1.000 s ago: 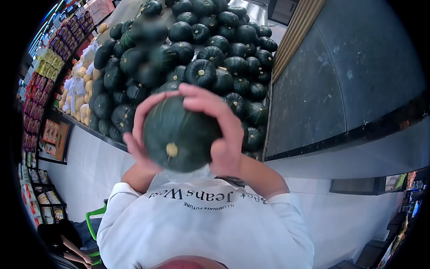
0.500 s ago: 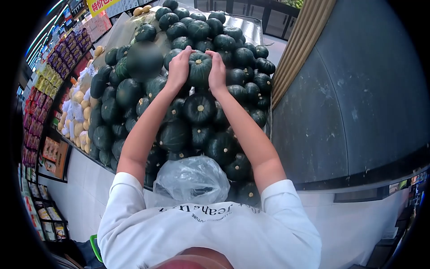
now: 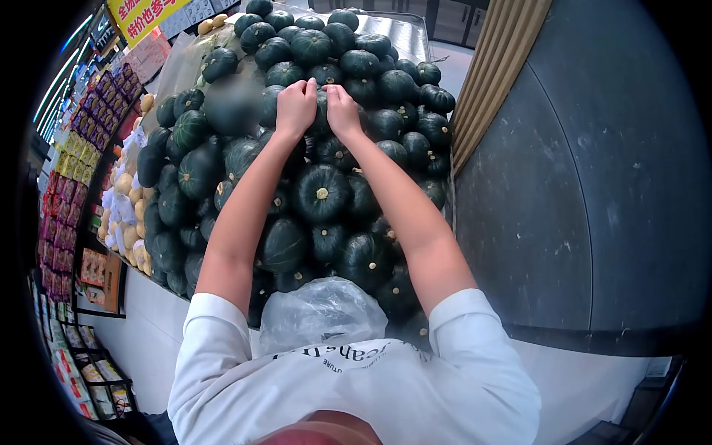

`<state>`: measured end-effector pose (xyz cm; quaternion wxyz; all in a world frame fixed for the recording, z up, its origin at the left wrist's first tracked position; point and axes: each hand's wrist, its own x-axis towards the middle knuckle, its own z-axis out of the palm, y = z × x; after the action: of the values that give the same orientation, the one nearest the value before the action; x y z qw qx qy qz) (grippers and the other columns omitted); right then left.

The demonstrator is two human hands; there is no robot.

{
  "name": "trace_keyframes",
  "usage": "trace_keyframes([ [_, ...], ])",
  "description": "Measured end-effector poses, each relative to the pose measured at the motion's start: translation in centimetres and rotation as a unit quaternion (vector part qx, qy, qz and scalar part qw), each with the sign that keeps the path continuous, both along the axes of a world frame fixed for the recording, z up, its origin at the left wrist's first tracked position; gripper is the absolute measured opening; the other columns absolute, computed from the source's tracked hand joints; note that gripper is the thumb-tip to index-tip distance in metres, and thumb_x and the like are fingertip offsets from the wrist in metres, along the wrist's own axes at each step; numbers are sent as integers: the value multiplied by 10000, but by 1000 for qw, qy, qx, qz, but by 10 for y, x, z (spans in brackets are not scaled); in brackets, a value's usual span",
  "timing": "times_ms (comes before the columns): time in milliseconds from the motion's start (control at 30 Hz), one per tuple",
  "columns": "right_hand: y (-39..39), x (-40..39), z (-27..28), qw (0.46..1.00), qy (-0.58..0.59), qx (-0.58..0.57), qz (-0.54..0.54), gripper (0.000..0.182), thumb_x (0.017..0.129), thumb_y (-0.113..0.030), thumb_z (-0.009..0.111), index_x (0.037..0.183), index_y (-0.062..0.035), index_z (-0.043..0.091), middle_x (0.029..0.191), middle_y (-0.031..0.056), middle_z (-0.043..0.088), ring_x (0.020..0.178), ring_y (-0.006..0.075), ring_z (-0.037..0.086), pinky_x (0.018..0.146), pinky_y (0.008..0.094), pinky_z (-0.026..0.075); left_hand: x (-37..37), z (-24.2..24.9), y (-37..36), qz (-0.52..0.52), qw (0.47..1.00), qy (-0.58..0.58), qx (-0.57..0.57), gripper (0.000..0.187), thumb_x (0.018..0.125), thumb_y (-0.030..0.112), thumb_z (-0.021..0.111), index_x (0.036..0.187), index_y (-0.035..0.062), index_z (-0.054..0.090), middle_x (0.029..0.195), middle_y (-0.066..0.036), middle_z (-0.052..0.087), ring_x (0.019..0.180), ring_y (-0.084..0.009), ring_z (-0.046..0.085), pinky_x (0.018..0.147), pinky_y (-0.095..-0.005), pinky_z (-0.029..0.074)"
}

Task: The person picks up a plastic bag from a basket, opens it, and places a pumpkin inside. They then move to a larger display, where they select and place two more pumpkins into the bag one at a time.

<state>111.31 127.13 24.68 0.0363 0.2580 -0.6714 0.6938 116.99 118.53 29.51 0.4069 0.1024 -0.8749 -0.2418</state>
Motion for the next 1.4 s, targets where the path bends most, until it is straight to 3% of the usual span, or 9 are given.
trace_keyframes([
  [267, 2, 10, 0, 998, 59, -26, -15, 381, 932, -354, 411, 1051, -37, 583, 1001, 180, 633, 966, 313, 593, 832, 370, 448, 11, -4, 4, -5, 996, -21, -91, 405, 878, 326, 497, 891, -58, 623, 833, -238, 630, 803, -390, 583, 780, -437, 438],
  [400, 4, 8, 6, 995, -78, 10, -66, 361, 896, -355, 478, 1047, -47, 588, 971, 178, 641, 936, 323, 608, 813, 369, 459, 9, -8, 6, -14, 997, 0, -74, 416, 884, 351, 498, 899, -53, 596, 839, -241, 623, 828, -388, 570, 778, -435, 427],
  [667, 7, -6, -11, 979, 79, -186, 26, 256, 835, -183, 521, 1028, -19, 564, 988, 134, 590, 910, 237, 586, 828, 313, 452, 9, -16, 15, -47, 980, 112, -157, 391, 847, 330, 544, 1060, 2, 530, 1052, -164, 560, 1005, -345, 497, 892, -429, 371],
  [767, 5, -18, -8, 980, 149, -130, 21, 258, 839, -180, 511, 1043, -28, 554, 998, 139, 584, 938, 247, 574, 843, 318, 441, 0, -24, 12, 20, 963, 150, -221, 412, 860, 320, 529, 1122, 4, 508, 1059, -167, 555, 1027, -347, 487, 928, -435, 346],
  [1033, 27, -9, -28, 994, 98, 26, 33, 412, 942, -377, 382, 1256, -111, 401, 1184, 221, 531, 1102, 384, 508, 922, 389, 397, 7, -20, 18, -8, 995, 64, -70, 504, 834, 414, 551, 1093, -17, 517, 1057, -194, 568, 993, -365, 524, 845, -425, 422],
  [1100, 33, -2, -30, 992, 100, 67, 33, 471, 936, -425, 365, 1306, -133, 364, 1229, 239, 504, 1153, 402, 468, 967, 395, 361, 8, -14, 17, 1, 997, 41, 61, 491, 830, 431, 558, 1045, -10, 532, 1004, -193, 584, 963, -358, 536, 838, -408, 424],
  [1267, 36, 6, -34, 995, 57, 22, 81, 481, 924, -417, 410, 1308, -132, 362, 1229, 210, 509, 1155, 346, 483, 976, 378, 354, 13, -3, 11, -52, 963, 79, 252, 352, 833, 341, 585, 826, -9, 623, 748, -138, 629, 694, -231, 600, 678, -336, 460],
  [1367, 34, 1, -37, 989, 9, -39, 141, 485, 919, -414, 429, 1305, -126, 367, 1202, 187, 520, 1142, 293, 490, 984, 355, 344, 8, -10, 4, -53, 961, 97, 255, 345, 839, 338, 582, 849, -2, 636, 731, -132, 635, 668, -200, 600, 658, -313, 461],
  [1400, 33, 1, -35, 987, -2, -52, 155, 496, 919, -418, 424, 1304, -109, 367, 1211, 182, 506, 1151, 268, 474, 998, 338, 323, 14, -4, 10, -40, 967, 66, 245, 376, 856, 352, 542, 908, -10, 632, 787, -149, 650, 729, -254, 620, 705, -340, 469],
])
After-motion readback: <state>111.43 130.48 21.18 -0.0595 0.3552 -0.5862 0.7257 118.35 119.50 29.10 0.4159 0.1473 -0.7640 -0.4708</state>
